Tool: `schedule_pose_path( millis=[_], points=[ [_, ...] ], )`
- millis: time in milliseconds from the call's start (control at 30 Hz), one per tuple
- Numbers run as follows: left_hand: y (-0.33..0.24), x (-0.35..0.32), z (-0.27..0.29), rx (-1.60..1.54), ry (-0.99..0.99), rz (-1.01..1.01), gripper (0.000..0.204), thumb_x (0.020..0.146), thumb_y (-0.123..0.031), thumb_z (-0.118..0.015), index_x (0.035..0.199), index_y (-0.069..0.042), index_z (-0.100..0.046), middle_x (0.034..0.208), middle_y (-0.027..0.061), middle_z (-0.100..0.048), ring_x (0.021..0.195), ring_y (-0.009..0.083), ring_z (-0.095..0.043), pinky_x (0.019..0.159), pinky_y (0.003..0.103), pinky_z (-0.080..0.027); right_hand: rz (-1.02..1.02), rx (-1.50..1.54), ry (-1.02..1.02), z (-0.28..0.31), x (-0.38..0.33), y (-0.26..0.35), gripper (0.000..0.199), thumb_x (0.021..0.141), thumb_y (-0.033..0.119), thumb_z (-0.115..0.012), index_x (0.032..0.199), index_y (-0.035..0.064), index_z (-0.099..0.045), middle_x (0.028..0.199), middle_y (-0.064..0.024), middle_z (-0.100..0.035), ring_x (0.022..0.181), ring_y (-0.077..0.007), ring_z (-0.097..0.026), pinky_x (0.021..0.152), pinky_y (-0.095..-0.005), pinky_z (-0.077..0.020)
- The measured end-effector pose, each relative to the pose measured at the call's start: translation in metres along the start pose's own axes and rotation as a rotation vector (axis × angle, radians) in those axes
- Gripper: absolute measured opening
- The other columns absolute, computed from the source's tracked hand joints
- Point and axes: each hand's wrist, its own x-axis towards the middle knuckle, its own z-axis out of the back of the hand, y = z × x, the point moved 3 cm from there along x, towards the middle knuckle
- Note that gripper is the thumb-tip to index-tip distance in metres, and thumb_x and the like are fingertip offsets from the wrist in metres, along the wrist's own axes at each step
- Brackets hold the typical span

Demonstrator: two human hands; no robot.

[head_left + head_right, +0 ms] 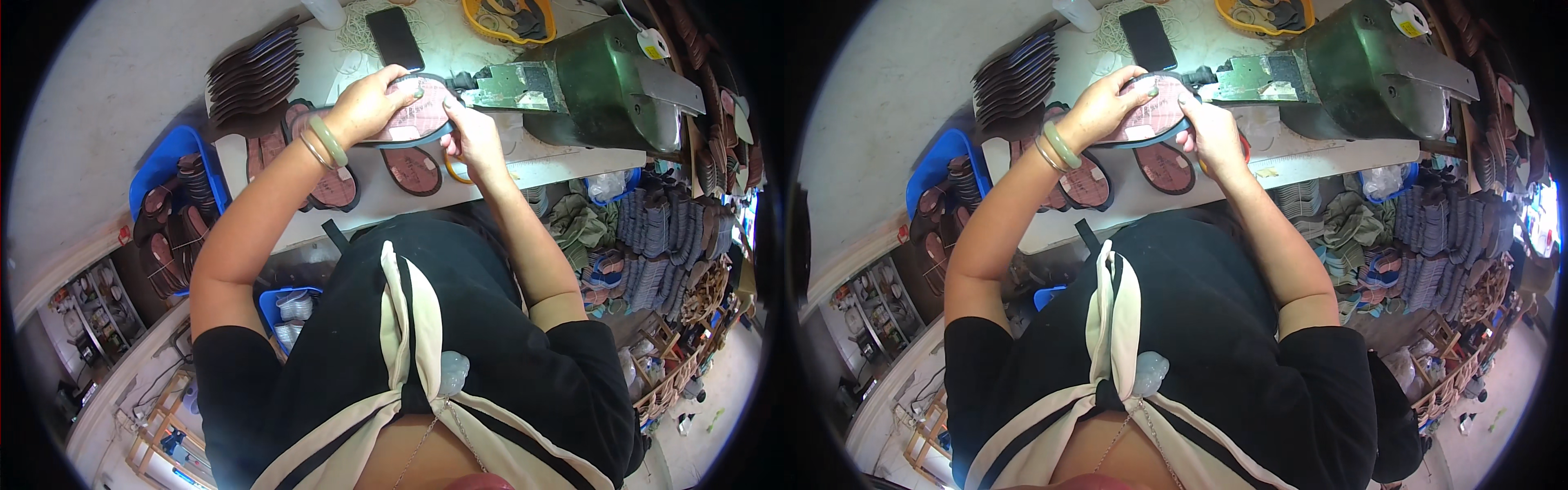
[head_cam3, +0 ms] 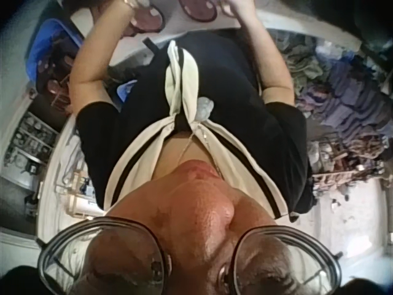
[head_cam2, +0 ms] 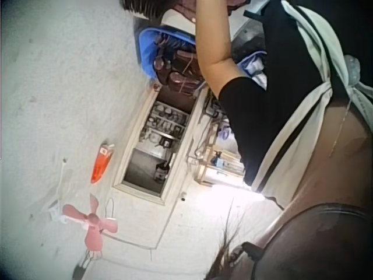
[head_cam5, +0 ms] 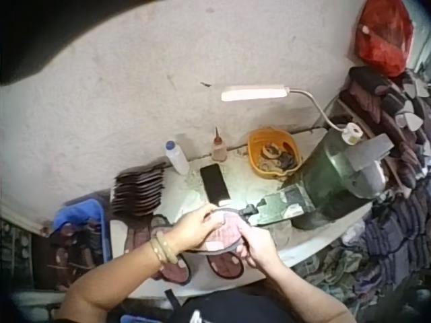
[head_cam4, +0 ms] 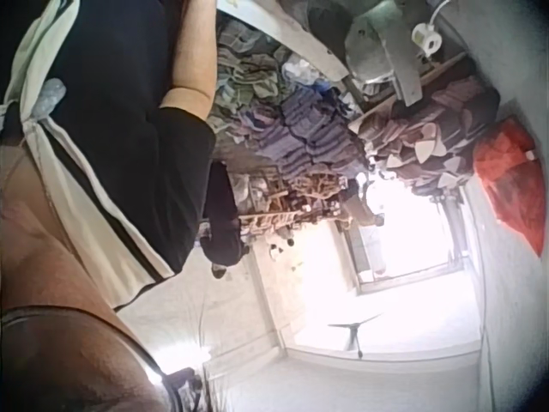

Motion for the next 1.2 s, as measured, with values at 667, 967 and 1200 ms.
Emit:
schedule_pose_path(
  millis=[667, 967, 1200],
  points=[
    [-0.009, -0.014, -0.019, -0.053, -0.269, 0.047, 0.061, 0.082, -0.037, -0.068, 0.127, -0.002, -0.05, 0.107, 0.0205, -0.066, 0.099, 0.0321, -0.065, 0.086, 0.037, -0.05, 0.133, 0.052, 0.131, -0.001, -0.047, -0.05, 0.029, 0.097, 0.02, -0.05, 0.104, -0.0034, -0.065, 0.091, -0.0044, -0.066, 0.08, -0.0089, -0.059, 0.07, -0.0245, -0.0489],
    [-0.019, -0.016, -0.02, -0.041, -0.417, 0.13, 0.068, 0.077, -0.046, -0.072, 0.115, 0.007, -0.051, 0.098, 0.0251, -0.065, 0.092, 0.0358, -0.065, 0.081, 0.04, -0.05, 0.127, -0.112, 0.153, 0.017, -0.082, -0.056, 0.027, 0.098, 0.017, -0.047, 0.113, -0.0032, -0.059, 0.086, 0.0022, -0.06, 0.076, -0.0034, -0.049, 0.071, -0.02, -0.0422],
    [-0.018, -0.012, -0.024, -0.026, -0.567, 0.182, 0.06, 0.077, -0.046, -0.072, 0.103, 0.004, -0.051, 0.09, 0.0253, -0.065, 0.084, 0.0393, -0.064, 0.076, 0.044, -0.05, -0.095, 0.354, 0.108, 0.041, -0.077, -0.058, 0.03, 0.098, 0.017, -0.045, 0.117, -0.0026, -0.057, 0.091, -0.0054, -0.063, 0.083, -0.0136, -0.06, 0.077, -0.0269, -0.049]
  ],
)
